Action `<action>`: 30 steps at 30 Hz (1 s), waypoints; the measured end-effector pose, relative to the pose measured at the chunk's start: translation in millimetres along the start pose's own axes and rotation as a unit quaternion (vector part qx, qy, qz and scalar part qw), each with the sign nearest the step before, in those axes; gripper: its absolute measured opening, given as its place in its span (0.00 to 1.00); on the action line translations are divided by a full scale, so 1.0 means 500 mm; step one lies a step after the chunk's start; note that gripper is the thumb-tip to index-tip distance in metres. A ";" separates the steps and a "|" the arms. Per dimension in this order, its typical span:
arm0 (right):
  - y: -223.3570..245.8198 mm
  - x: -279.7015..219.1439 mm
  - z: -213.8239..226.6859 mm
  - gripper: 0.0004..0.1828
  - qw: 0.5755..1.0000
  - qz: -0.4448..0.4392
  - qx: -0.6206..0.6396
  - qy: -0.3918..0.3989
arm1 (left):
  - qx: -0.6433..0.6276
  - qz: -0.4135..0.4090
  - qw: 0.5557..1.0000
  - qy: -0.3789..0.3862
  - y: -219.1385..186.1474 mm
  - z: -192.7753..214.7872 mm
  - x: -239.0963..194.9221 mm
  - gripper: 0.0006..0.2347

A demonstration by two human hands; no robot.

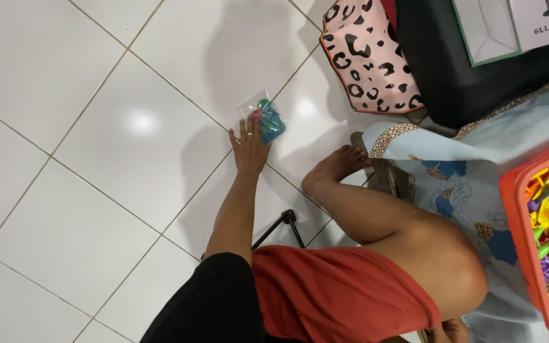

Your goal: The person sits on the floor and packs various colorful plastic toys, including spoons, forks, and a purple toy, into clear plastic bags. They select items from multiple red and gray bins and place them into the bags, occasionally adjusting the bags or items.

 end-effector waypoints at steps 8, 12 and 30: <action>-0.298 -0.069 -0.200 0.16 0.989 -0.007 0.145 0.008 | -0.130 -0.026 0.977 -0.165 0.012 0.045 -0.011 0.38; -0.861 -0.351 -0.319 0.17 0.719 -0.030 0.694 0.019 | -0.248 0.067 0.955 -0.149 0.050 -0.019 -0.009 0.43; -0.864 -0.387 0.260 0.13 0.738 0.067 0.658 -0.133 | -0.494 -0.272 0.748 -0.351 -0.191 0.717 -0.196 0.18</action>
Point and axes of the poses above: each hand's wrist, its own x-axis towards the middle knuckle, its own z-axis out of the back of the hand, y = z × x, the point moved 8 cm from there along x, towards the middle knuckle, and after that the axes turned 6 degrees about -y, right-handed, at the moved point
